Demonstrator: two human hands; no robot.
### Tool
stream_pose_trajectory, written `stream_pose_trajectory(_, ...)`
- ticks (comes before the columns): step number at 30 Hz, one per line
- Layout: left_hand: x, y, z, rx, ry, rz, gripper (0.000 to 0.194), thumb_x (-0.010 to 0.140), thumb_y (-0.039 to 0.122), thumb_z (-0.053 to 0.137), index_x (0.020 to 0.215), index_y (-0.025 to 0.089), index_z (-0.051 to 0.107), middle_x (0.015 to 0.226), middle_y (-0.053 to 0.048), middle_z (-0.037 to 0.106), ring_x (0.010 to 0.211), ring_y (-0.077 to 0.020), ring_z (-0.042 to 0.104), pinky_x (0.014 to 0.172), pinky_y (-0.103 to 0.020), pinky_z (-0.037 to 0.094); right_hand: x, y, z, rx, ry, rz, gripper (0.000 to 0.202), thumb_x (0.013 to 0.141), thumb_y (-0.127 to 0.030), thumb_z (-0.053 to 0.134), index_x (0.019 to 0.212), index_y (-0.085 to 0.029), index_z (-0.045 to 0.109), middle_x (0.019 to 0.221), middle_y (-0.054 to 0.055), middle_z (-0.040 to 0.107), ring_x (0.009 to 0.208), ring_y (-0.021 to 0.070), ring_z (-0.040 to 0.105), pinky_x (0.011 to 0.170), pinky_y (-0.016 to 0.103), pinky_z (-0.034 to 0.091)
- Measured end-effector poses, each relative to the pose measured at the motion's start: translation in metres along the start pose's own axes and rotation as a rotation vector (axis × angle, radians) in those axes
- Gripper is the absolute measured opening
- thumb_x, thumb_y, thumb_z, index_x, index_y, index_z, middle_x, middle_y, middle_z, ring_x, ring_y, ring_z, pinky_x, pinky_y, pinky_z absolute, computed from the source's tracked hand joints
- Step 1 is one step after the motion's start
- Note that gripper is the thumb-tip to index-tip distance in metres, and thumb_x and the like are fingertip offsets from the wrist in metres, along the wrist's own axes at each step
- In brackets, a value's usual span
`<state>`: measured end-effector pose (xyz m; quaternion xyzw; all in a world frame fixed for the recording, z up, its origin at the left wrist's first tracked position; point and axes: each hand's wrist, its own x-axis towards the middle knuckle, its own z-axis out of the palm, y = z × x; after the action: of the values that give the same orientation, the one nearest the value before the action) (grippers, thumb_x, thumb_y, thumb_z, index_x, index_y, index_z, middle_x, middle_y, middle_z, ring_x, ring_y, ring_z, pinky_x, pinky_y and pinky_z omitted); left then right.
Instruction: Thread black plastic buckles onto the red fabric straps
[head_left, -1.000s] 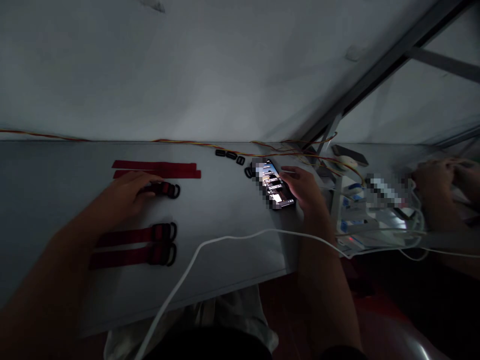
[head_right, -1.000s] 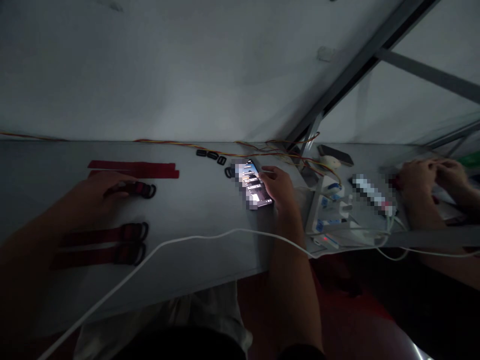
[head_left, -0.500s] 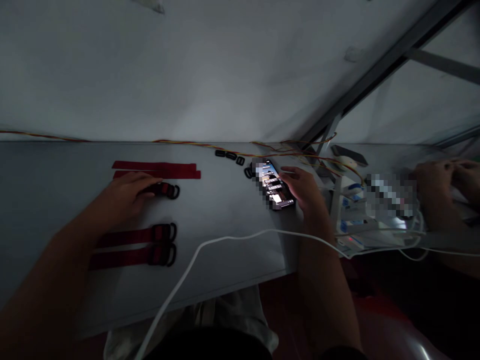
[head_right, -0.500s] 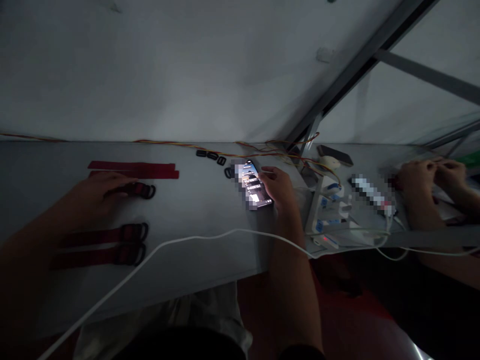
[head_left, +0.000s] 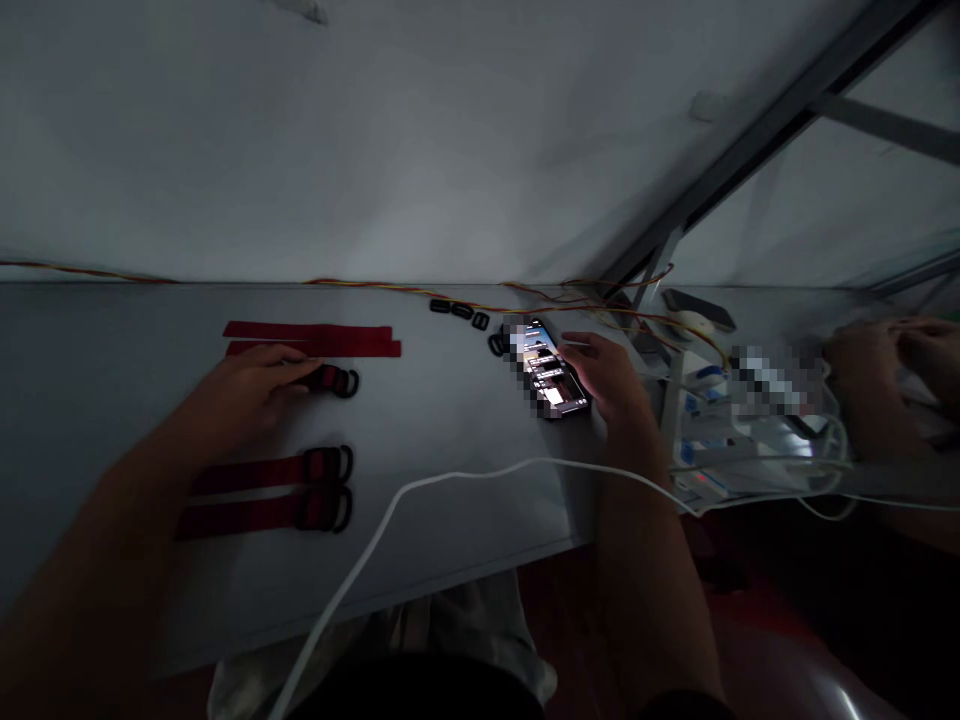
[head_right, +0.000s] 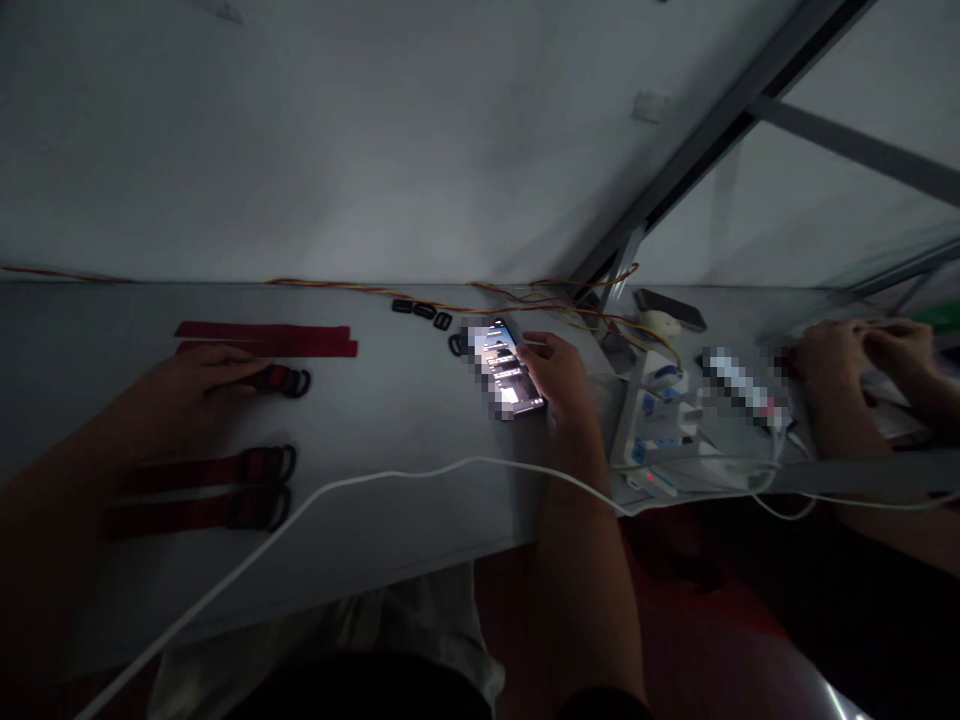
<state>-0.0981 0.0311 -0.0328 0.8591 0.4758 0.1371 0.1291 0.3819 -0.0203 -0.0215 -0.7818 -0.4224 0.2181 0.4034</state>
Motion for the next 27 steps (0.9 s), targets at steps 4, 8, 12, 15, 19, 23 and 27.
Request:
stream_pose_trajectory(4,0.0,0.004,-0.003,0.016,-0.006,-0.015,0.047,0.095,0.044,0.047,0.129,0.027,0.076,0.135,-0.011,0.07,0.121,-0.0314,0.066,0.11,-0.047,0.052,0.001,0.002,0.0,-0.024,0.001,0.009,0.032,0.081,-0.027,0.073,0.112,-0.018,0.079,0.093,0.009,0.081,0.076,0.021,0.072,0.067,0.031,0.054)
stream_pose_trajectory(8,-0.001,0.007,-0.004,0.048,-0.009,0.01,0.048,0.098,0.039,0.047,0.132,0.018,0.074,0.135,-0.015,0.068,0.122,-0.0324,0.064,0.112,-0.052,0.05,0.003,0.006,-0.001,-0.077,0.024,0.003,0.033,0.083,-0.026,0.071,0.114,-0.017,0.079,0.093,0.01,0.081,0.075,0.0217,0.072,0.067,0.032,0.054)
stream_pose_trajectory(12,-0.002,0.005,-0.003,0.033,-0.004,0.05,0.046,0.101,0.036,0.047,0.134,0.018,0.072,0.133,-0.015,0.068,0.121,-0.0304,0.063,0.113,-0.052,0.049,0.005,0.009,-0.003,-0.074,0.031,-0.003,0.034,0.083,-0.023,0.07,0.116,-0.016,0.078,0.097,0.013,0.082,0.085,0.0245,0.076,0.072,0.034,0.055)
stream_pose_trajectory(15,-0.002,0.007,-0.003,0.014,-0.011,0.056,0.044,0.1,0.037,0.05,0.135,0.018,0.071,0.133,-0.015,0.067,0.121,-0.0298,0.063,0.112,-0.051,0.05,0.005,0.011,-0.003,-0.035,0.011,-0.001,0.034,0.084,-0.022,0.069,0.116,-0.017,0.077,0.101,0.013,0.082,0.088,0.025,0.077,0.072,0.034,0.056)
stream_pose_trajectory(19,-0.002,0.011,-0.006,0.019,-0.029,0.027,0.045,0.1,0.039,0.052,0.136,0.019,0.07,0.134,-0.015,0.067,0.125,-0.0303,0.061,0.115,-0.052,0.048,0.004,0.011,-0.002,-0.015,0.009,0.01,0.036,0.081,-0.021,0.071,0.117,-0.017,0.076,0.101,0.012,0.082,0.084,0.0243,0.077,0.068,0.033,0.057)
stream_pose_trajectory(23,-0.001,0.011,-0.006,-0.004,-0.02,0.014,0.047,0.099,0.043,0.053,0.135,0.02,0.071,0.133,-0.015,0.068,0.126,-0.0315,0.061,0.116,-0.052,0.046,0.004,0.011,-0.002,-0.038,0.013,0.007,0.037,0.08,-0.019,0.072,0.117,-0.016,0.076,0.099,0.013,0.082,0.081,0.0242,0.076,0.067,0.033,0.056)
stream_pose_trajectory(27,0.001,0.008,-0.003,-0.035,0.005,0.023,0.046,0.098,0.048,0.051,0.132,0.024,0.072,0.128,-0.013,0.071,0.124,-0.0323,0.063,0.115,-0.051,0.046,0.003,0.009,-0.002,-0.052,0.013,0.009,0.038,0.081,-0.02,0.072,0.119,-0.015,0.076,0.1,0.014,0.082,0.081,0.024,0.076,0.063,0.031,0.055)
